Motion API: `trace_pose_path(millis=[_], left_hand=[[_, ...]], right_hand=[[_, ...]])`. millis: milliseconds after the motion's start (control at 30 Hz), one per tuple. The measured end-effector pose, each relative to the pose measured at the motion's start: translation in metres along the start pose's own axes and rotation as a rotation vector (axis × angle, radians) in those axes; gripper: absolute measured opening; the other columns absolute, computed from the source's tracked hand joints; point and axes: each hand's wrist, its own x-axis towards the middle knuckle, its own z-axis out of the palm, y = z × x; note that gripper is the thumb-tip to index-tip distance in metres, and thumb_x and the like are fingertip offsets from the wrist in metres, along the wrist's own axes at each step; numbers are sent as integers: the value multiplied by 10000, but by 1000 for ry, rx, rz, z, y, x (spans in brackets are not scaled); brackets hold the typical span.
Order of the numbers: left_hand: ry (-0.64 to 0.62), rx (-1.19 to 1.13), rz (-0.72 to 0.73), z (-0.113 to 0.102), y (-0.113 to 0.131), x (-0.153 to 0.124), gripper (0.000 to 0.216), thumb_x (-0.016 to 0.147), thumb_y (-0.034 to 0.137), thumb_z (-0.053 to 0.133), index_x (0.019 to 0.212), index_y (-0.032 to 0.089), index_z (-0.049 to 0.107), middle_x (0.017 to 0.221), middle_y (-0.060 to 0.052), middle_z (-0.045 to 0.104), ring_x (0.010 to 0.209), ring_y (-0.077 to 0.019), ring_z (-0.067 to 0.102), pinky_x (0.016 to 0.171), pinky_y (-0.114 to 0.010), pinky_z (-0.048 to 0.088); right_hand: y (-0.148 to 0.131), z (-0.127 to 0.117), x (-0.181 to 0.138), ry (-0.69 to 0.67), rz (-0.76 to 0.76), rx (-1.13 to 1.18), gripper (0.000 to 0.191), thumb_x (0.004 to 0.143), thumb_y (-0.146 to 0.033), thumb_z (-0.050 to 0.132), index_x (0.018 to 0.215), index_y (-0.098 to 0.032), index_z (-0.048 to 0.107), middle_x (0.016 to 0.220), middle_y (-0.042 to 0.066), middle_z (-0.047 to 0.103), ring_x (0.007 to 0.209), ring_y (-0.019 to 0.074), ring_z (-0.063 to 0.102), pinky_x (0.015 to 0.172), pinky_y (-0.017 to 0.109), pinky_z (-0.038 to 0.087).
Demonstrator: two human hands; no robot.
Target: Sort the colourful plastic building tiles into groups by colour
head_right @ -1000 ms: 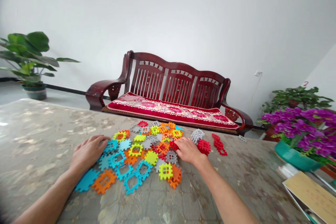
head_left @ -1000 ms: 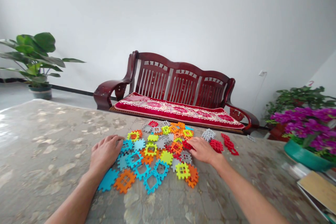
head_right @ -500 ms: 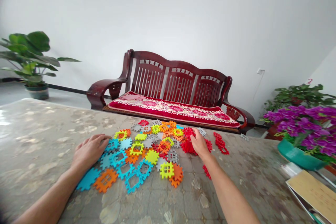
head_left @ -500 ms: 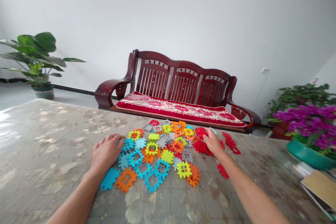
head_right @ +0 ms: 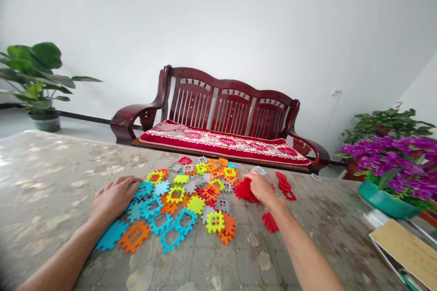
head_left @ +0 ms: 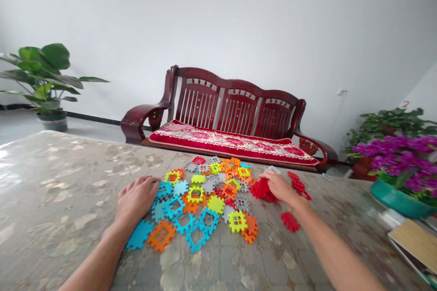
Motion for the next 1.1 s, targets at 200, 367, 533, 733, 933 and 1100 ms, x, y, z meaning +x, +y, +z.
trace_pose_path(millis=[200, 367, 533, 733, 933, 1100], left_hand=[[6, -11, 7, 0, 0, 0, 426, 909, 405, 342, 1085, 316, 720, 1298, -52, 641, 1211, -292, 542, 1037, -456, 353], [5, -14, 8, 0, 1, 0, 432, 912, 410, 332, 1087, 313, 714, 1300, -51, 641, 1221, -291, 537, 1040, -456, 348], [15, -22, -6, 0, 1, -1, 420, 902, 402, 352, 1083, 310, 719, 1298, -52, 643, 1217, -286, 540, 1037, -451, 354], [4, -19, -2, 1, 0, 0, 435, 911, 413, 328, 1089, 313, 712, 1317, -54, 630, 1234, -290, 524, 1048, -464, 334], [0, -18, 1, -1, 2, -1, 442, 917, 405, 315, 1093, 308, 709, 1311, -53, 632, 1227, -295, 530, 1052, -470, 331], [6, -21, 7, -3, 3, -2, 438, 908, 395, 324, 1082, 302, 715, 1295, -59, 641, 1217, -301, 541, 1045, -475, 345]], right_hand=[[-7, 2, 5, -72, -65, -9, 599, 722, -35, 371, 1185, -233, 696, 1187, 64, 681, 1125, 197, 594, 1025, 337, 412], [-13, 7, 5, -69, -33, 30, 637, 740, -32, 342, 1289, -197, 620, 1328, 62, 624, 1229, 176, 558, 1097, 347, 366], [-20, 5, 0, -12, -19, 10, 589, 798, -106, 393, 1361, -187, 544, 1403, 82, 560, 1297, 202, 505, 1126, 392, 333], [-34, 1, -9, -49, -9, -92, 649, 764, -343, 636, 1386, -207, 514, 1425, 107, 536, 1283, 292, 510, 1104, 450, 337], [-39, 2, -18, 85, 76, -73, 458, 819, -278, 540, 1264, -192, 612, 1301, 86, 637, 1191, 239, 579, 1040, 370, 401], [-52, 1, -33, 68, 83, -165, 366, 786, -308, 588, 1134, -235, 673, 1147, 73, 701, 1075, 261, 613, 948, 388, 431]])
